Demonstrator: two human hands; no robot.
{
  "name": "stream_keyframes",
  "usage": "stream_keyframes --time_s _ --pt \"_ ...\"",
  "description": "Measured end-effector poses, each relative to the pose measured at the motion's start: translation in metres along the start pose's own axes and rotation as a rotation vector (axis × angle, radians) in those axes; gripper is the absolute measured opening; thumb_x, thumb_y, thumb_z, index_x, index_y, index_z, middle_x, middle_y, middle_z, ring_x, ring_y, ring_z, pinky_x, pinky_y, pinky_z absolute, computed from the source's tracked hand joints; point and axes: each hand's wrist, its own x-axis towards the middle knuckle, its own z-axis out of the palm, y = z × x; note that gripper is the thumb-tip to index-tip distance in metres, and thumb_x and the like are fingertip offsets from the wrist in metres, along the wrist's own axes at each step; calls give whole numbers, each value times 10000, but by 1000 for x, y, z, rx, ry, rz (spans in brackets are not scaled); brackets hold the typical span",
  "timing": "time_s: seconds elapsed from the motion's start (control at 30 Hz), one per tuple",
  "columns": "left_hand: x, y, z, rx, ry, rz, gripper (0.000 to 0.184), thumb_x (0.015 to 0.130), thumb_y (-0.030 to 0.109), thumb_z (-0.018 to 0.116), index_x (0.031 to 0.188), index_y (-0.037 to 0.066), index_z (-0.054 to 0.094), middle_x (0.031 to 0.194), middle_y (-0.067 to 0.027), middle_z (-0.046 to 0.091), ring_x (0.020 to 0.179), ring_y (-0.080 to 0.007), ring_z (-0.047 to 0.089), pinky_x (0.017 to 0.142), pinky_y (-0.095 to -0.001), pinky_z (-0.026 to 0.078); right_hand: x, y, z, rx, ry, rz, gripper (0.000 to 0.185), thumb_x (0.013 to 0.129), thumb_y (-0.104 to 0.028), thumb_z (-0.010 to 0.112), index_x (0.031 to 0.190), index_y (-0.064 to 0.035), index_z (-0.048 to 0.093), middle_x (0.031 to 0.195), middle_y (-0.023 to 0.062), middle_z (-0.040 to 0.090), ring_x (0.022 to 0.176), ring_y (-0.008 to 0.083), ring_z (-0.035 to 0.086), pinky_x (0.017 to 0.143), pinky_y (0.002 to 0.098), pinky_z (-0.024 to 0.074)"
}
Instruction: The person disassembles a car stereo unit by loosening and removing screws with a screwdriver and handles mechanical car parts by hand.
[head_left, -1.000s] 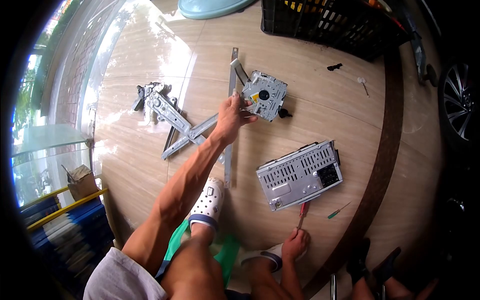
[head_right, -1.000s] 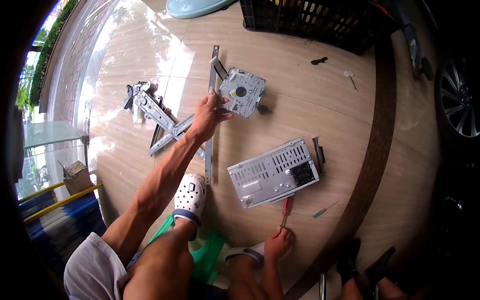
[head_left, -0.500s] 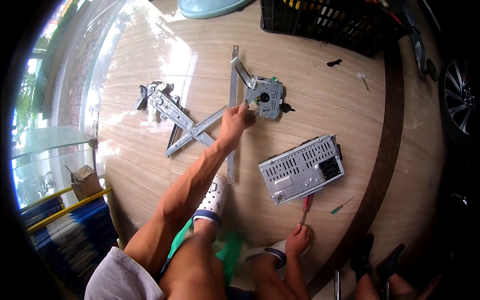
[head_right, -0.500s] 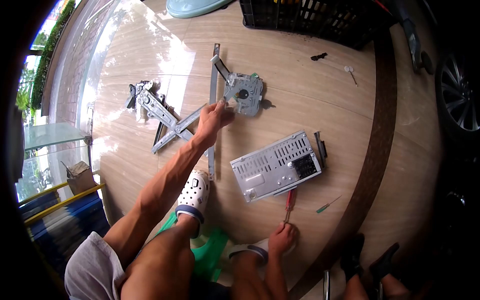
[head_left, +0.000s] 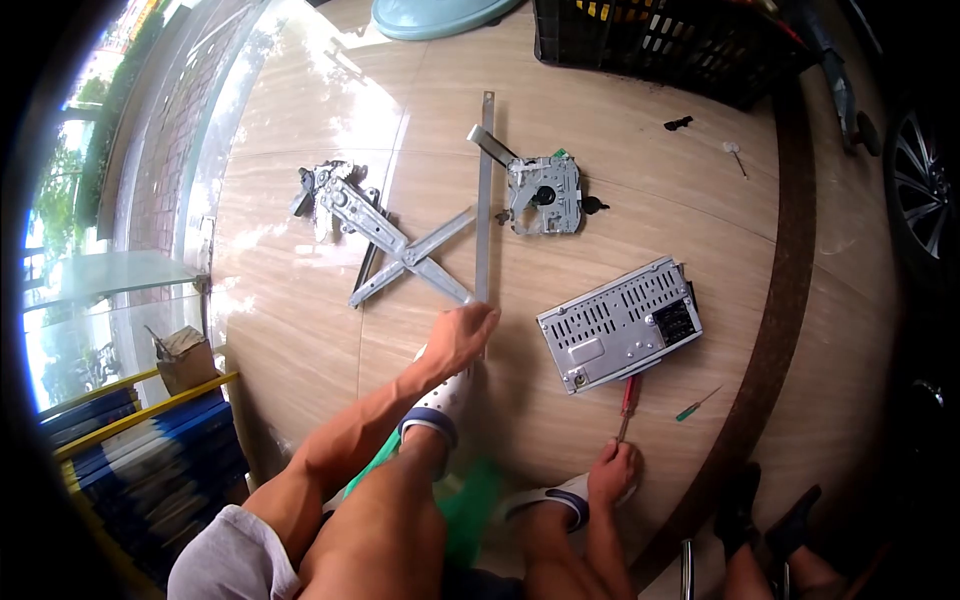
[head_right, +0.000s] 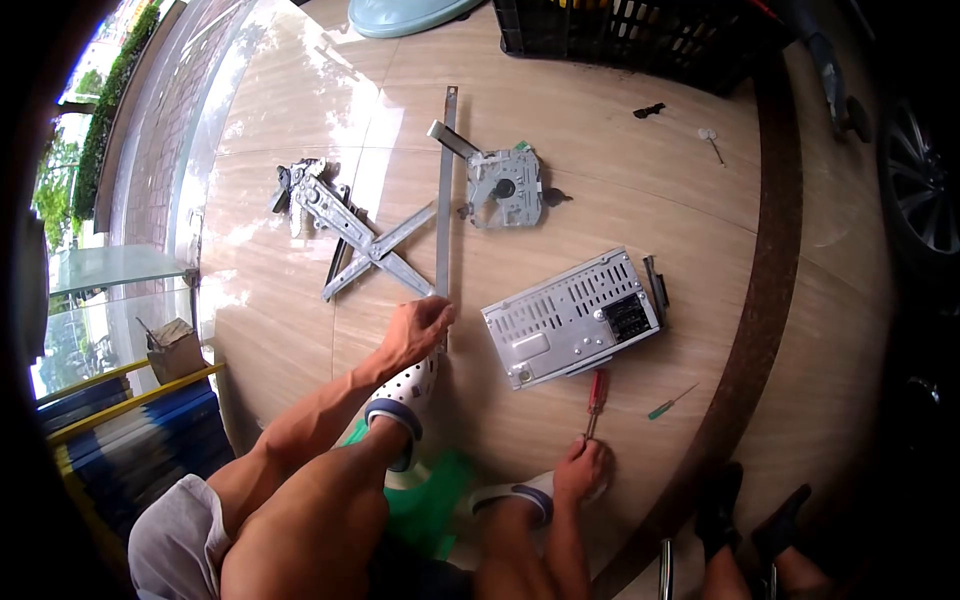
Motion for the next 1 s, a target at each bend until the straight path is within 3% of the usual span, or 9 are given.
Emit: stream_keyframes --time_s 0.17,0.27,0.37,0.47,0.7,0.8,0.93,1.0 --pt "-6 -8 3 60 -20 77 418 1038 396 570 1026 3 712 814 -259 695 817 -489 675 778 -527 531 2 -7 -1 39 85 -51 254 1010 -262 605 944 -17 608 980 225 629 967 456 583 844 547 463" --pt "2 2 -10 140 -20 6 415 1036 389 570 992 0 708 802 -264 688 818 -488 673 774 -533 526 4 -7 -3 16 28 -30 239 1007 -272 603 990 -34 619 1019 216 641 1012 446 589 863 541 469" --pt "11 -8 -15 74 70 82 436 1034 370 580 914 -36 686 771 -268 658 737 -412 674 705 -471 516 4 -12 -8 22 39 -38 244 1009 -264 602 966 -24 613 999 224 637 997 452 586 855 546 465" --pt "9 0 -26 105 82 91 423 1027 379 579 914 -10 698 799 -269 683 801 -473 677 743 -524 522 5 -15 -10 20 54 -42 256 1011 -261 600 943 -14 605 978 230 634 980 459 583 849 551 462" --pt "-28 30 -48 78 117 138 428 1030 376 589 903 -18 697 793 -265 678 792 -463 674 735 -506 516 5 0 -15 69 -63 -62 285 1022 -291 582 972 -12 606 1004 257 648 993 477 596 866 554 467" --pt "-57 40 -57 -79 138 168 431 1025 379 600 915 -24 705 801 -266 681 790 -445 672 741 -488 516 16 16 -9 84 -226 -29 289 1017 -298 580 999 -13 626 1028 268 666 1007 489 615 876 557 485" --pt "-99 44 -83 -152 197 218 383 1017 336 652 1012 -38 734 764 -175 700 705 -261 669 697 -405 527 45 24 -42 107 -277 -47 295 994 -304 595 993 -19 672 1020 261 691 1005 496 638 878 549 513" --pt "-124 49 -108 -331 217 255 358 1032 311 673 963 -38 720 745 -47 658 648 -102 596 585 -267 496 62 26 -77 105 -203 -111 307 985 -309 601 969 -17 694 1016 258 697 1007 490 646 879 544 522"
